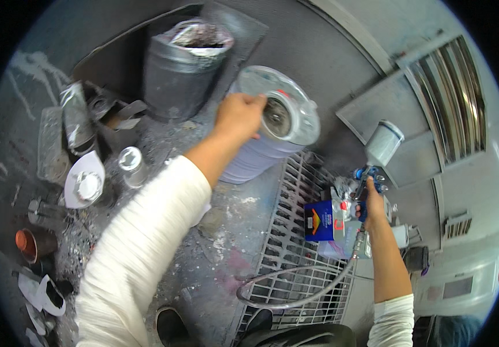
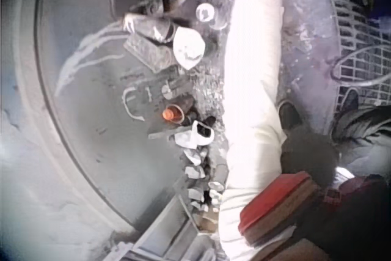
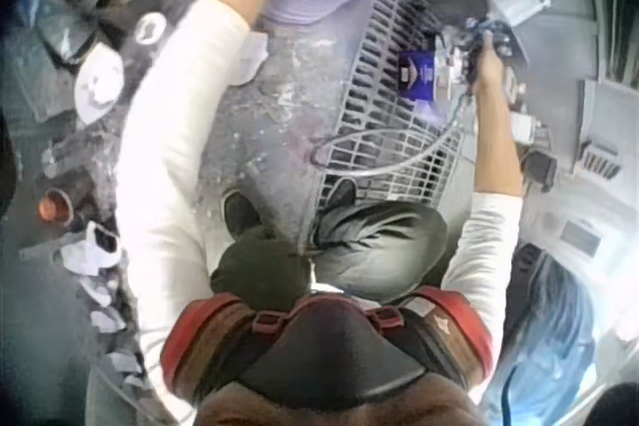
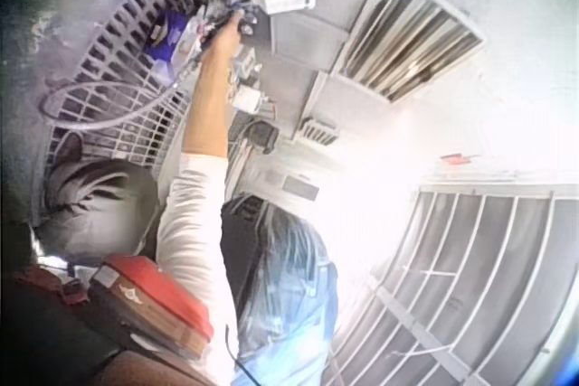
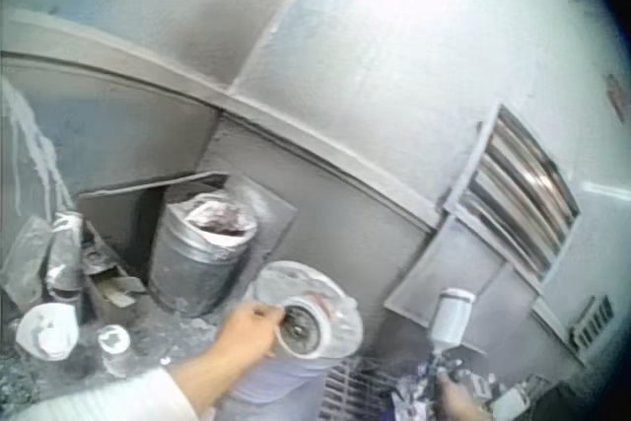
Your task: The person cleans a paint sprayer cup with a cloth, then pours a dark liquid from a small container into the cup. They add a clear liquid from a larger container, stir the mixture with a metal rod, and pour the mixture into a clear plastic cup.
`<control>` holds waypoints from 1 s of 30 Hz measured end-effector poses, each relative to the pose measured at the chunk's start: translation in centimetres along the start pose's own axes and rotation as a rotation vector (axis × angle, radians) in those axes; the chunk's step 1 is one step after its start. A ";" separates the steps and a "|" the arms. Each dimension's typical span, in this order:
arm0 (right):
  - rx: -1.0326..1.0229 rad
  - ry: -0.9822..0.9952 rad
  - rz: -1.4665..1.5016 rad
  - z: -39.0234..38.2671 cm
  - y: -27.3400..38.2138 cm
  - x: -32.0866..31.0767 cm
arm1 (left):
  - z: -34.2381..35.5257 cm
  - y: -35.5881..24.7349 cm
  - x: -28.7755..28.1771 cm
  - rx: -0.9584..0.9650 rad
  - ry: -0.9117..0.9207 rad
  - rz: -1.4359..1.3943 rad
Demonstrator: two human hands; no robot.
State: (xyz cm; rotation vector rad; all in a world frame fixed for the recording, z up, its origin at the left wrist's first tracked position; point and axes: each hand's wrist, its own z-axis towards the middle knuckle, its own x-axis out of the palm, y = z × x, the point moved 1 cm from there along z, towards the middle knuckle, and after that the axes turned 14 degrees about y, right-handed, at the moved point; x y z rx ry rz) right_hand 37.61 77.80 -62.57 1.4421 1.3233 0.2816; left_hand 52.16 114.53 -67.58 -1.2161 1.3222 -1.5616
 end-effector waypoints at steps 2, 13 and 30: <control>-0.007 -0.067 0.073 1.8 -3.5 -2.5 | 2.4 0.0 0.2 -0.051 -0.033 0.069; 0.060 -0.254 0.138 10.6 -10.3 -12.1 | 5.4 0.7 1.1 -0.103 -0.142 0.305; -0.044 -0.416 0.036 6.7 -17.9 -10.0 | -8.5 3.8 19.5 0.969 0.627 1.178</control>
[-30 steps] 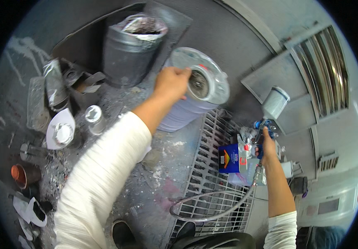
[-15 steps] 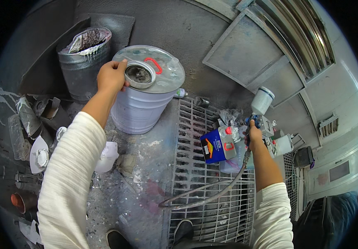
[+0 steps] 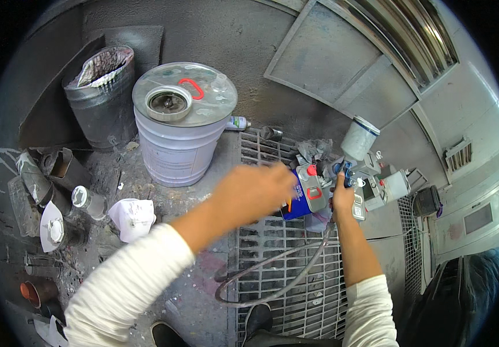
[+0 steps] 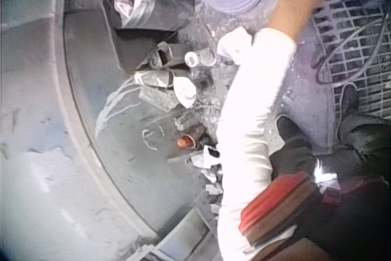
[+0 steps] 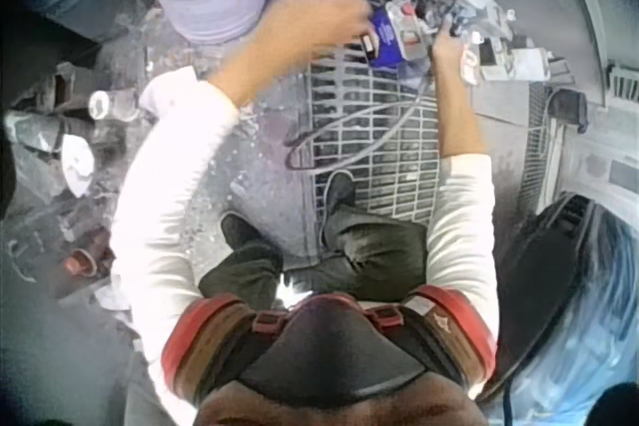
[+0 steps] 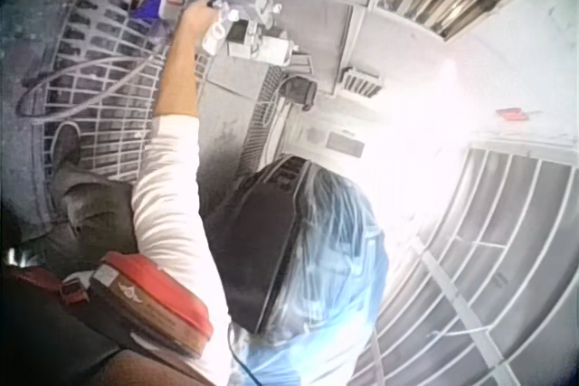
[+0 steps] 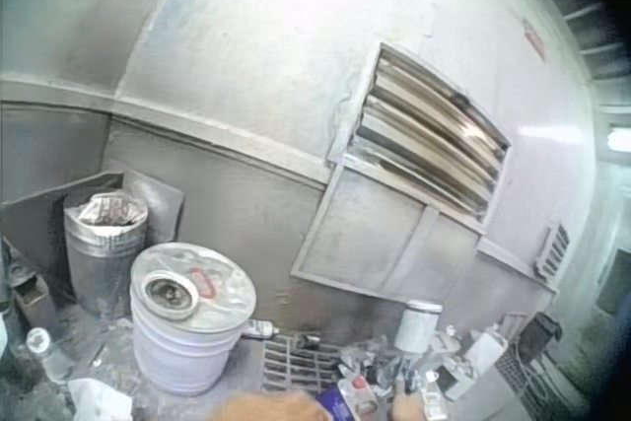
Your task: The person cleans a paint sprayer cup with a cloth, then pours a dark liquid from a small container into the cup. They add a clear liquid from a larger container, stir the mixture with a metal rod, and pour the mixture into a clear plastic cup.
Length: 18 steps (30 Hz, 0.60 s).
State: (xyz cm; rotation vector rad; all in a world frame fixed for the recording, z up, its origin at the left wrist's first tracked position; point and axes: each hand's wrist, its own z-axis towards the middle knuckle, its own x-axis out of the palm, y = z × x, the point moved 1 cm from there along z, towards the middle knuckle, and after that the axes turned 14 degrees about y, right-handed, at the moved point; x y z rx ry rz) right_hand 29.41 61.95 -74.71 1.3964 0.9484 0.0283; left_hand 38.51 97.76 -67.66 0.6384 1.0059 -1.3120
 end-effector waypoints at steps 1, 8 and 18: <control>-0.017 0.002 -0.014 -1.4 0.2 0.0 | 1.7 -2.0 1.2 0.082 0.081 0.039; -0.900 -0.237 -0.923 -11.2 0.1 2.5 | 9.4 -10.0 6.6 0.060 0.066 0.087; -0.876 0.167 -0.618 -12.9 1.5 1.9 | 11.4 -14.4 7.4 -0.250 0.416 0.293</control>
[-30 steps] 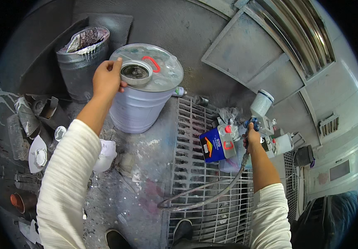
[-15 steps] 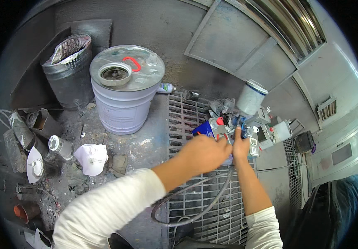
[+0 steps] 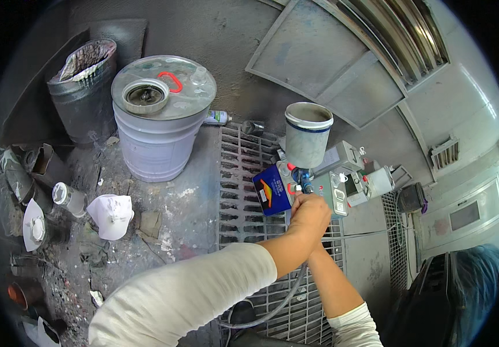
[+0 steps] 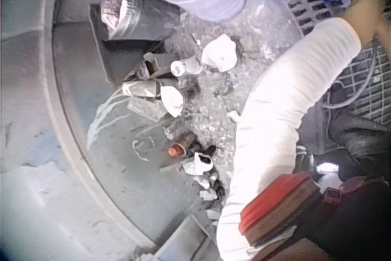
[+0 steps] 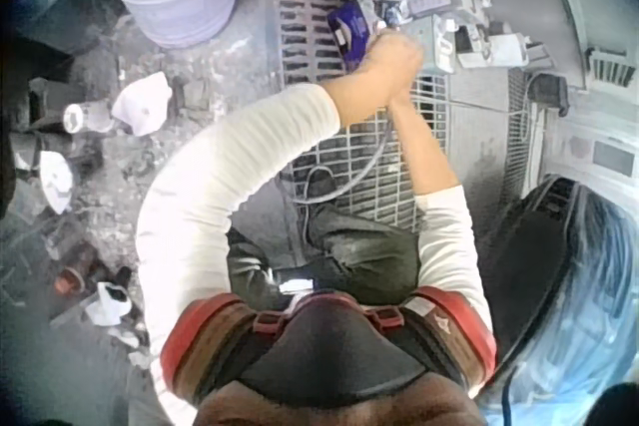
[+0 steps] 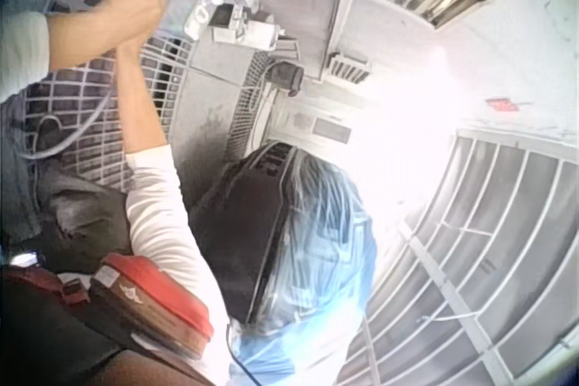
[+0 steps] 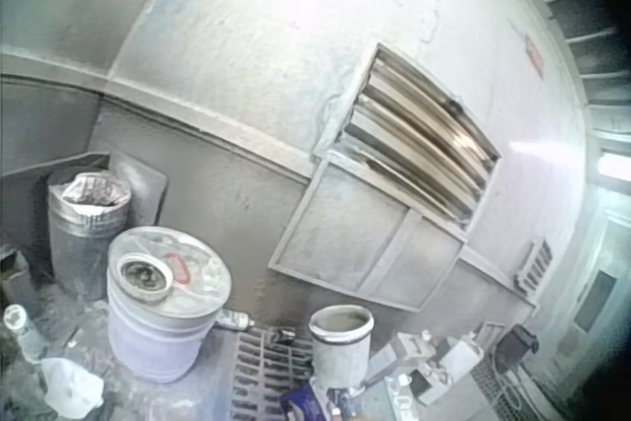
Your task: The person cleans a paint sprayer cup with a cloth, then pours a dark liquid from a small container into the cup. They add a clear liquid from a larger container, stir the mixture with a metal rod, and pour the mixture into a clear plastic cup.
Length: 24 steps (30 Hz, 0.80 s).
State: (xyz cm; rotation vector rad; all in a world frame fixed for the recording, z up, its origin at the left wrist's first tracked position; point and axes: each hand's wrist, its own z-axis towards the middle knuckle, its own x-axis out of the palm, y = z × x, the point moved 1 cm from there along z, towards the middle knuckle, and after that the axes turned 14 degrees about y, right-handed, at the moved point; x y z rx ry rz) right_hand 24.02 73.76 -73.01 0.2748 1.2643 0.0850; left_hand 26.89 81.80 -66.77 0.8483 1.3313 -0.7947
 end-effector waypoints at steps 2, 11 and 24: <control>-0.083 0.008 -0.041 0.1 1.3 -1.0 | -0.3 0.0 0.3 -0.016 -0.084 -0.079; 0.141 -0.213 -0.022 0.0 -3.1 -0.5 | 0.9 0.2 0.0 0.091 -0.246 -0.111; 0.777 -0.113 0.751 0.6 -11.8 -0.8 | -27.1 10.4 12.3 0.262 0.301 -0.493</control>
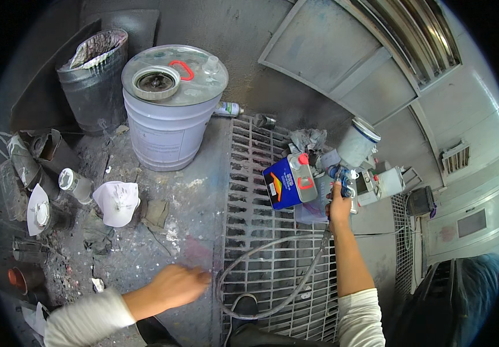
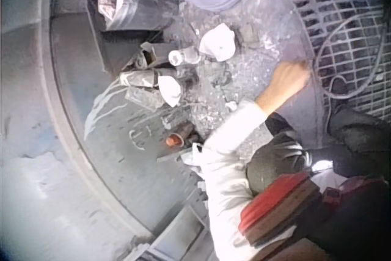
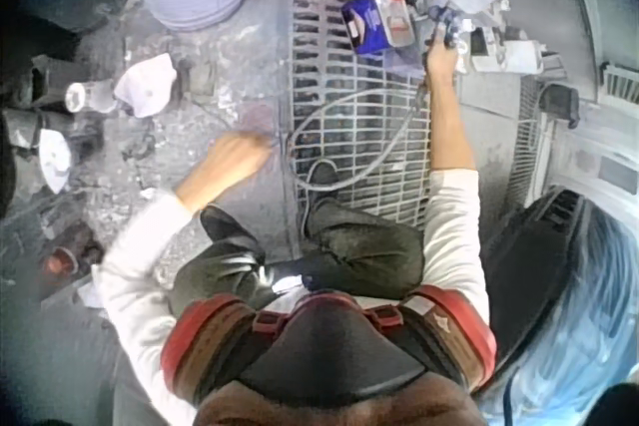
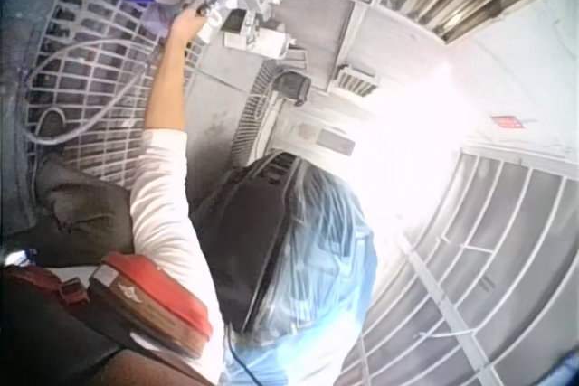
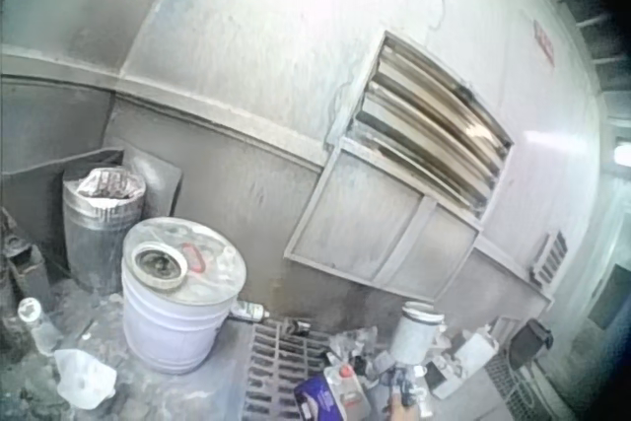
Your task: The person cleans a paint sprayer cup with a cloth, then pours a dark liquid from a small container into the cup. They add a clear liquid from a larger container, stir the mixture with a metal rod, and pour the mixture into a clear plastic cup.
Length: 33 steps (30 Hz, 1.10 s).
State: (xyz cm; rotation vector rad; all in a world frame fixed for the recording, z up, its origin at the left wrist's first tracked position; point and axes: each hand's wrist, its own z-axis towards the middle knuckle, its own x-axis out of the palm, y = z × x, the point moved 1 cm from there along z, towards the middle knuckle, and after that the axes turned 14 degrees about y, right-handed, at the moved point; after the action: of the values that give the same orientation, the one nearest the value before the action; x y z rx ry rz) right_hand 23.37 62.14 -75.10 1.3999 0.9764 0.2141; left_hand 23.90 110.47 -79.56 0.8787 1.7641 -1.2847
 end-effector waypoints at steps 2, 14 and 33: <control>0.025 0.018 0.020 0.5 -0.9 0.2 | -4.9 0.5 2.3 -0.188 -0.051 -0.144; 0.050 -0.092 -0.154 6.2 -4.7 -2.3 | -14.7 -2.8 12.4 -0.716 -0.268 -0.459; -0.100 -0.118 -0.424 7.4 -4.7 -2.3 | -24.0 8.2 20.0 -1.411 -0.412 -0.551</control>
State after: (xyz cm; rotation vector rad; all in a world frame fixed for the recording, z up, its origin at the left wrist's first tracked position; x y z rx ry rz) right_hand 25.10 54.26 -79.19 1.0729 1.1226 -0.1325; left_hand 17.29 137.46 -95.98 -0.6434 1.9987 -0.1852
